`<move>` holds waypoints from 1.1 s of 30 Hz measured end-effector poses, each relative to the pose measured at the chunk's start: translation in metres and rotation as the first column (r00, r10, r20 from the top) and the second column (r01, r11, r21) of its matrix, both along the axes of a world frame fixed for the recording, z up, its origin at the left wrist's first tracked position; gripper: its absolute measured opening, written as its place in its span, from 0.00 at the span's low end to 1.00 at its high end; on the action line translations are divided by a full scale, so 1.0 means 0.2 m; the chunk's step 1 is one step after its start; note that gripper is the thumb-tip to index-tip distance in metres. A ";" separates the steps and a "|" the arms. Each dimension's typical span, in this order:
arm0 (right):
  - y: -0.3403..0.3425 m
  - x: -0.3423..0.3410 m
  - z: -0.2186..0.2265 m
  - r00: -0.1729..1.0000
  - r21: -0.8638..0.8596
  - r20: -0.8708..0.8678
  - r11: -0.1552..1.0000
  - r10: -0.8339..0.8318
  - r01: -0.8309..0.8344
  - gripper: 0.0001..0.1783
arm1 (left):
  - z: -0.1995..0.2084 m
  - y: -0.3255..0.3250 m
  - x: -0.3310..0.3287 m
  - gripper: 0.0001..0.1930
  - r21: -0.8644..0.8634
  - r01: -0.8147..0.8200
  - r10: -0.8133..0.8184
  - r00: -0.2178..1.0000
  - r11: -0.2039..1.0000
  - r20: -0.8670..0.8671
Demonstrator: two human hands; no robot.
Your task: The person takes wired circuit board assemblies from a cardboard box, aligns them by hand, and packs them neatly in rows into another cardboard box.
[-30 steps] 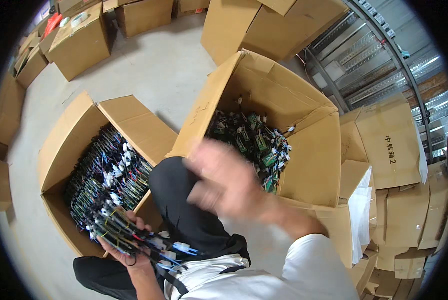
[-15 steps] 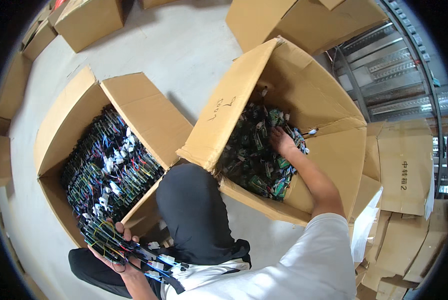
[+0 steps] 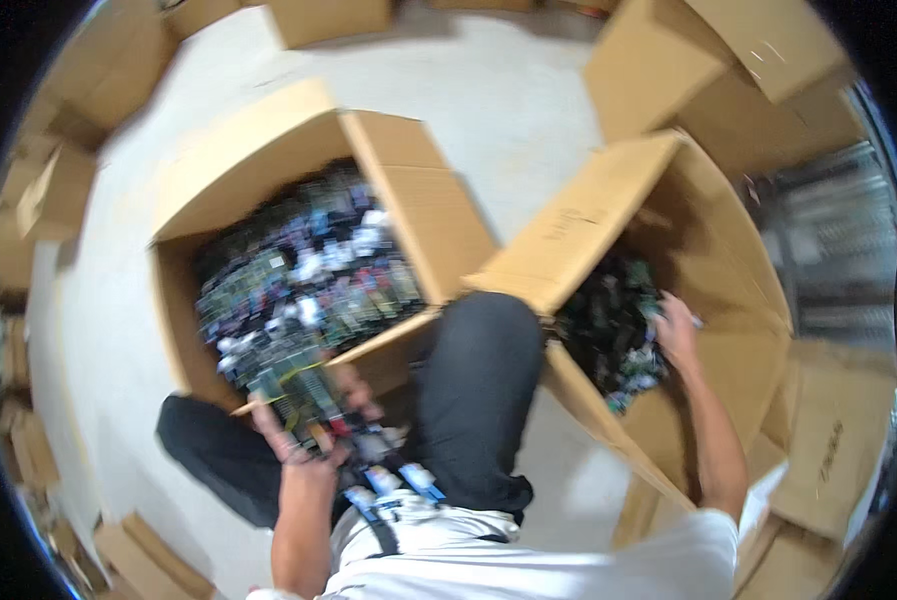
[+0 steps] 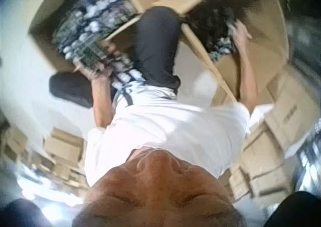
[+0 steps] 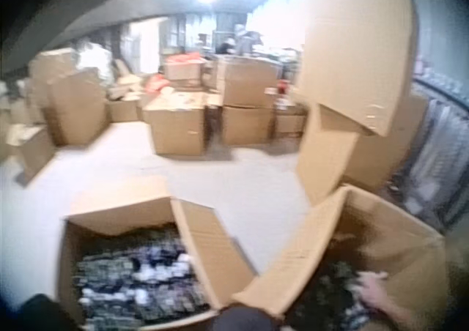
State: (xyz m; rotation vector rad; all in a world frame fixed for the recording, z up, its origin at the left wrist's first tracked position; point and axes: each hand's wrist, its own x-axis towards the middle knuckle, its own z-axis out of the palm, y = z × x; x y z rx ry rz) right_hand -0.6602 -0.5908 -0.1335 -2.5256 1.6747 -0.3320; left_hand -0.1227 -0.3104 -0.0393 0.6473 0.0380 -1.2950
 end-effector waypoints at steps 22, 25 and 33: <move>1.06 2.07 0.98 0.637 0.095 0.618 0.761 0.460 -0.641 0.11 | 0.16 0.25 0.09 0.56 -0.030 -0.072 0.069 0.994 0.997 -0.083; 1.10 2.09 0.94 0.604 0.040 0.623 0.751 0.497 -0.659 0.13 | 0.13 0.25 0.10 0.56 -0.219 -0.034 0.006 0.992 0.975 -0.126; 1.10 1.96 0.88 0.578 0.122 0.727 0.759 0.371 -0.640 0.18 | 0.07 0.23 0.04 0.48 0.013 -0.097 0.094 0.986 0.995 0.135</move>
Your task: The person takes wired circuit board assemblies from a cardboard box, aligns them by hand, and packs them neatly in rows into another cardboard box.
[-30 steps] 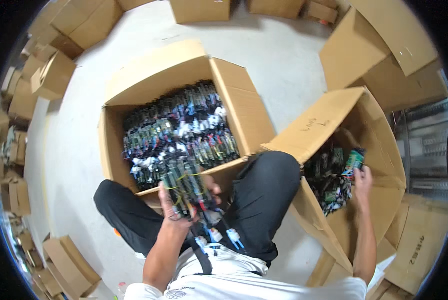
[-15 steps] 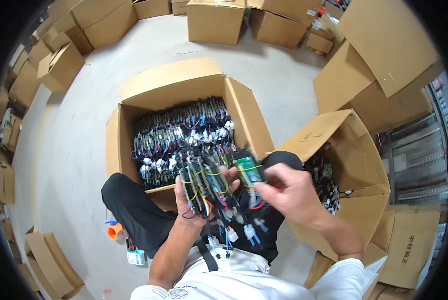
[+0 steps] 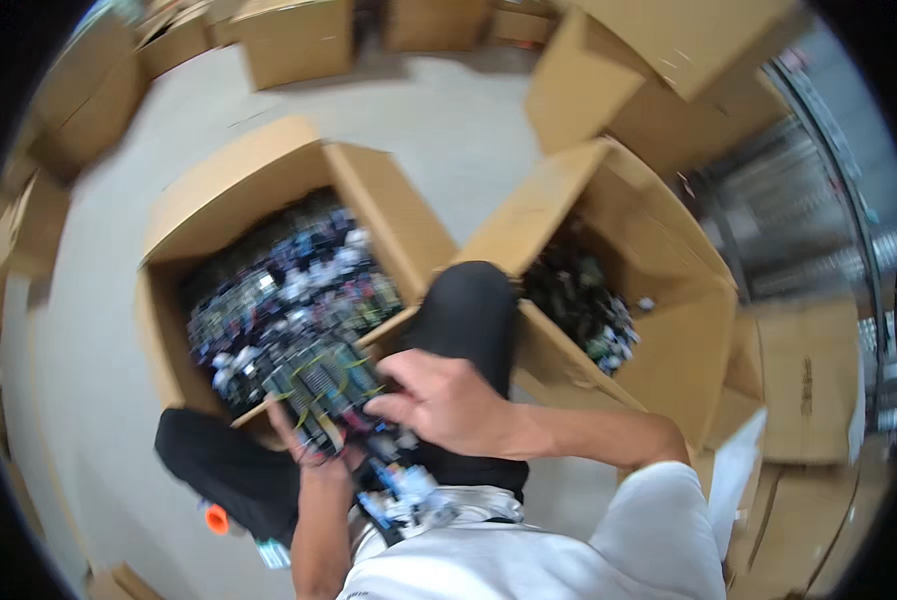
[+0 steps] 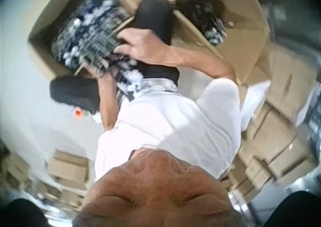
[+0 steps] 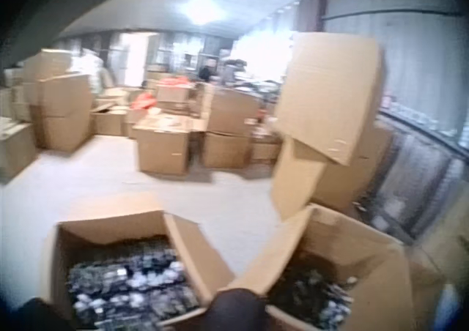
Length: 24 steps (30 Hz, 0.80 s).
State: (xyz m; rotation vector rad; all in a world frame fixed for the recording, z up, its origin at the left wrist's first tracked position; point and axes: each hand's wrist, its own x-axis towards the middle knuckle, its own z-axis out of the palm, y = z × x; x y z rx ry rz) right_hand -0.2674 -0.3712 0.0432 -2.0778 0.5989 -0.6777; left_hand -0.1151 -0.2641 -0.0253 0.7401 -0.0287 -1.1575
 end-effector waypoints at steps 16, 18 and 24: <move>-1.05 -1.75 -0.97 0.325 -0.115 -0.914 0.923 -0.243 0.366 0.14 | -0.39 0.12 0.29 0.35 -0.162 0.278 -0.306 0.934 0.947 -0.186; -0.98 -1.82 -1.13 0.166 -0.109 -0.973 0.951 -0.162 0.289 0.11 | -0.37 0.12 0.27 0.36 -0.113 0.265 -0.280 0.947 0.958 -0.159; -0.81 -2.35 -1.51 0.294 -0.607 -0.787 0.768 -0.543 -0.206 0.20 | -0.36 0.03 0.11 0.38 -0.026 0.221 -0.223 0.968 0.975 -0.120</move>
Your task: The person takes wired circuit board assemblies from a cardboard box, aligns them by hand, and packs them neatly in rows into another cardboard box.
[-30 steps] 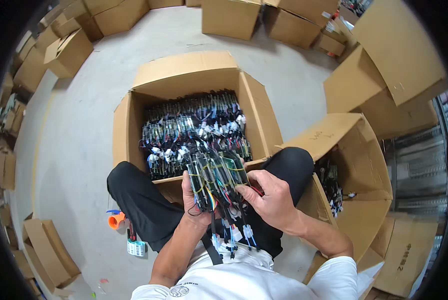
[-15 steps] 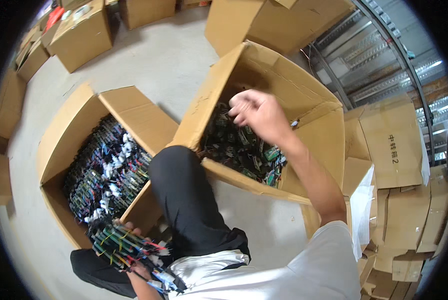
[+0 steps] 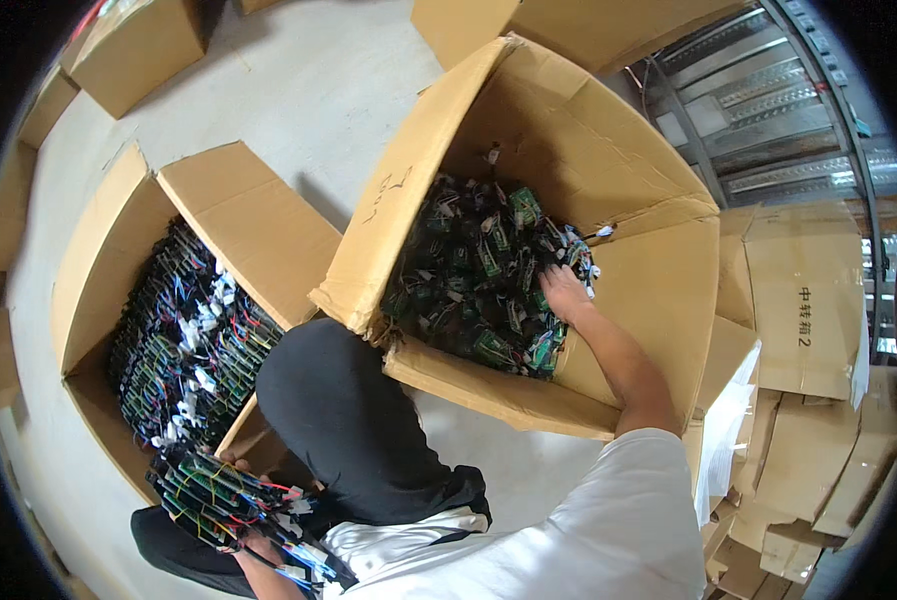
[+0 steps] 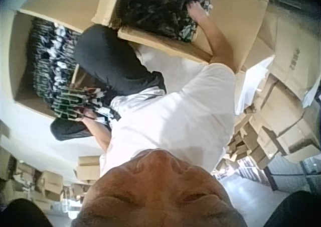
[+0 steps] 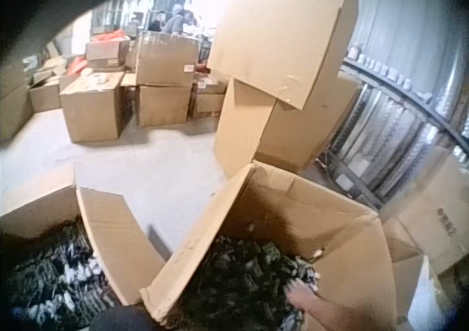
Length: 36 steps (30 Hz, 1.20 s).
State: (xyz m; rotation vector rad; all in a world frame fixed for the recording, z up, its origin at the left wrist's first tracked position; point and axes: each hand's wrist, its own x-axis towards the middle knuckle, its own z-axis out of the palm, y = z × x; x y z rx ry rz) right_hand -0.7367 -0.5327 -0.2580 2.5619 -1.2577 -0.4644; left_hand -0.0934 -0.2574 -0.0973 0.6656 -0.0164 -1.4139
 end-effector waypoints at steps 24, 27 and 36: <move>0.02 -0.13 0.21 0.541 0.436 0.577 0.791 -0.612 0.430 0.32 | 0.17 0.10 -0.09 0.49 -0.080 -0.100 0.114 0.972 0.992 0.207; -0.01 0.04 0.27 0.621 0.240 0.427 0.744 -0.658 0.623 0.29 | 0.14 0.14 -0.05 0.47 -0.063 -0.110 0.119 0.976 0.992 0.184; 0.21 0.29 0.00 0.981 0.693 -0.191 0.713 0.036 0.109 0.11 | 0.11 0.16 -0.02 0.36 -0.008 -0.152 0.151 0.972 0.988 0.180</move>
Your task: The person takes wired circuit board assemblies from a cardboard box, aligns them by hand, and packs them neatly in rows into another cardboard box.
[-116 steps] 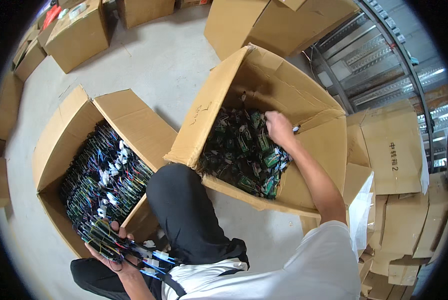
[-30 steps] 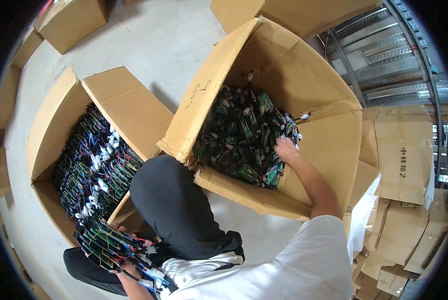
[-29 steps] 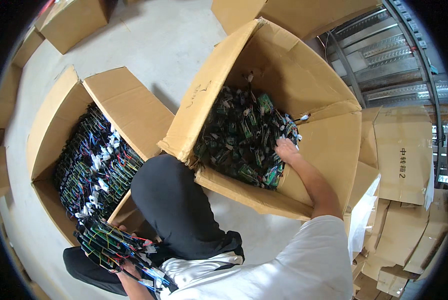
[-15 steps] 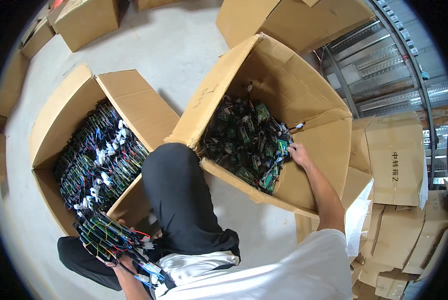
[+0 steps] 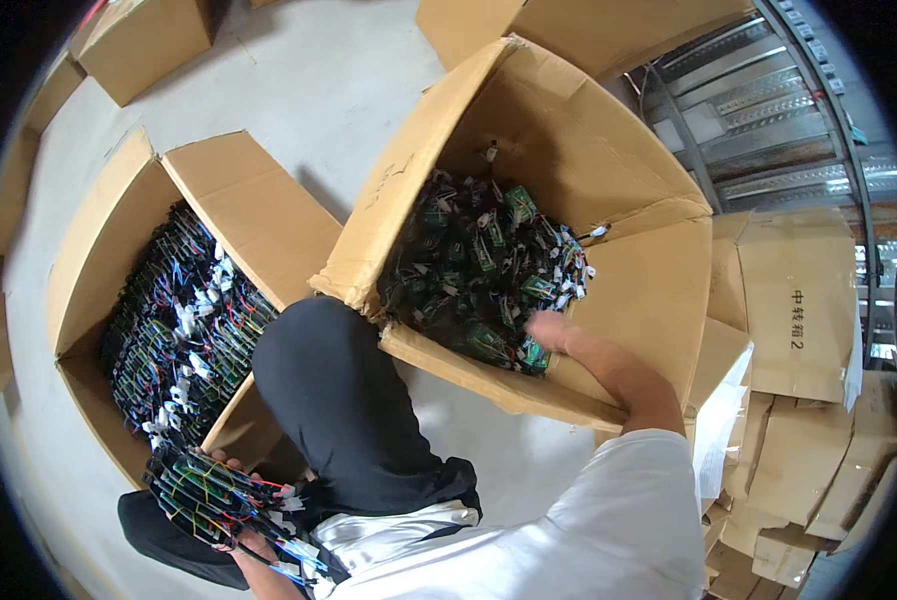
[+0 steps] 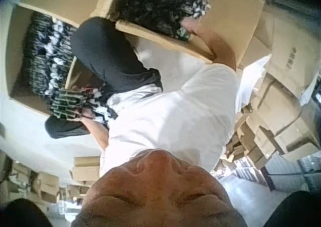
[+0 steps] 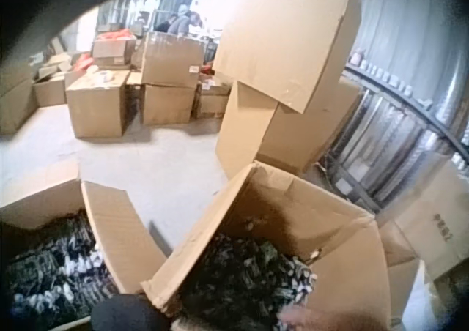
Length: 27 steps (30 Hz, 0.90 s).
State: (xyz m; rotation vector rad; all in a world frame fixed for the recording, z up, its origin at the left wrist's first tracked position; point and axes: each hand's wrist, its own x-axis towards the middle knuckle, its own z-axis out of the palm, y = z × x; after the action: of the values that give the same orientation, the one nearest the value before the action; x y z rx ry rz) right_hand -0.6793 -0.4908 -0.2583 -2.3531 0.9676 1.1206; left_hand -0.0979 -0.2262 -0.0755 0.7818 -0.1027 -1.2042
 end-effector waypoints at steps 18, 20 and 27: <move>0.11 -0.04 -0.01 0.985 0.097 -0.149 0.992 0.091 -0.077 0.09 | 0.04 -0.05 -0.08 0.41 -0.030 -0.034 0.033 0.999 0.999 -0.021; 0.03 -0.16 0.05 0.994 0.053 -0.061 0.995 -0.086 0.090 0.10 | 0.05 -0.07 -0.08 0.44 -0.005 -0.039 0.039 0.999 0.999 -0.034; -0.32 -0.18 0.61 0.363 0.395 0.366 0.497 -0.857 0.773 0.15 | 0.02 -0.02 -0.05 0.43 -0.104 -0.034 0.029 0.998 0.994 -0.051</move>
State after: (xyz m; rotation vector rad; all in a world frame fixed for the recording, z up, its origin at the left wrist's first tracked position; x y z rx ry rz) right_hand -0.7143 -0.5540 -0.1355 -1.4688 1.4858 0.0939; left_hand -0.1079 -0.2308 -0.0711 0.6592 -0.1118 -1.1782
